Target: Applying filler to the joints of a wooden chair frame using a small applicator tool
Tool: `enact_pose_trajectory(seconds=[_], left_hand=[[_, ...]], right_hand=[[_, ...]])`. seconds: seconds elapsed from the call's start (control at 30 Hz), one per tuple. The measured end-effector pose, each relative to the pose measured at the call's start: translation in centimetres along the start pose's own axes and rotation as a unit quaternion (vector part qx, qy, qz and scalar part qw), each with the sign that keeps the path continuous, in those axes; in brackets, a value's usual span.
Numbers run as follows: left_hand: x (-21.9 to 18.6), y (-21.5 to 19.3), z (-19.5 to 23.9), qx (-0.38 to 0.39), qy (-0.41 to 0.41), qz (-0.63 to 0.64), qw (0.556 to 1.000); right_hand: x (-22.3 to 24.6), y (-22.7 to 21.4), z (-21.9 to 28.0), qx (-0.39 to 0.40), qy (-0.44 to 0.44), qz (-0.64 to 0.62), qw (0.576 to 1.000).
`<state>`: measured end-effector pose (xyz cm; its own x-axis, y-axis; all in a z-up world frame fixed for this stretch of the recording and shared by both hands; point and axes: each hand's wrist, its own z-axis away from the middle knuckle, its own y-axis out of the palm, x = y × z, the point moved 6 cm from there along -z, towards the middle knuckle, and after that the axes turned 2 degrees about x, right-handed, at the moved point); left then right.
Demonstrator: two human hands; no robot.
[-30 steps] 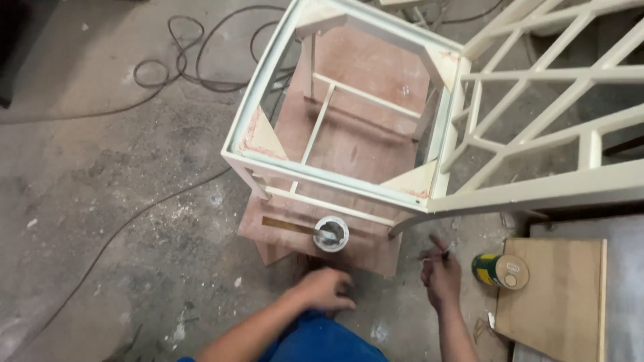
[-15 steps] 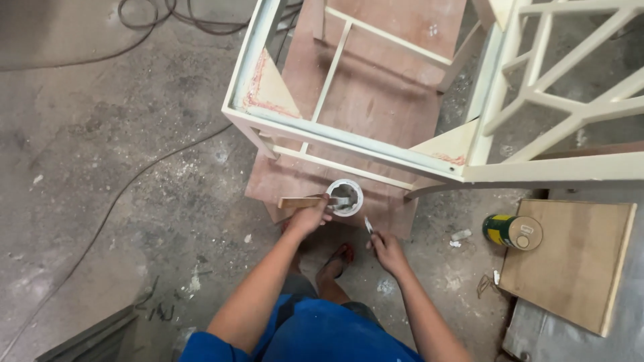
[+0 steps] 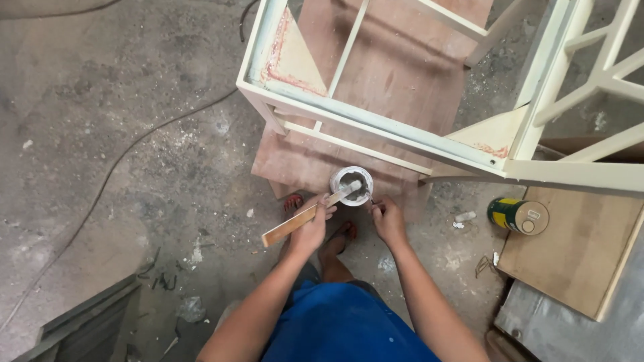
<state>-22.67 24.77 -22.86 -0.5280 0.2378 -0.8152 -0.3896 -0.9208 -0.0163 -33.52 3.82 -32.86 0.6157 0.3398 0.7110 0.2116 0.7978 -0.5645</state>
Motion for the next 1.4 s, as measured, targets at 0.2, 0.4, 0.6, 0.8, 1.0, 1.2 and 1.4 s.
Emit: enact_pose_trajectory(seconds=[0.2, 0.4, 0.6, 0.8, 1.0, 1.2, 1.4], left_hand=[[1.3, -1.8, 2.7, -0.070, 0.050, 0.133, 0.987], [3.1, -1.9, 3.6, -0.097, 0.052, 0.176, 0.978], [2.9, -1.0, 4.4, -0.108, 0.071, 0.173, 0.976], [2.1, -0.2, 5.1, -0.100, 0.082, 0.152, 0.980], [2.0, 0.3, 5.2, -0.091, 0.088, 0.114, 0.985], [-1.1, 1.3, 4.1, -0.080, 0.094, 0.017, 0.992], [2.7, 2.2, -2.2, -0.051, 0.041, -0.162, 0.985]], right_hand=[[2.5, -0.3, 0.6, -0.015, -0.039, -0.002, 0.999], [1.2, -0.1, -0.3, 0.000, -0.056, 0.022, 0.998], [1.3, 0.2, -0.2, 0.008, -0.046, 0.011, 0.999], [2.1, -0.4, 0.0, 0.016, -0.041, -0.035, 0.998], [-1.9, 0.9, -0.7, 0.056, 0.073, -0.183, 0.979], [-0.1, 0.2, 1.9, 0.117, 0.158, -0.293, 0.936], [-3.6, -3.7, 5.2, 0.116, 0.196, -0.299, 0.927]])
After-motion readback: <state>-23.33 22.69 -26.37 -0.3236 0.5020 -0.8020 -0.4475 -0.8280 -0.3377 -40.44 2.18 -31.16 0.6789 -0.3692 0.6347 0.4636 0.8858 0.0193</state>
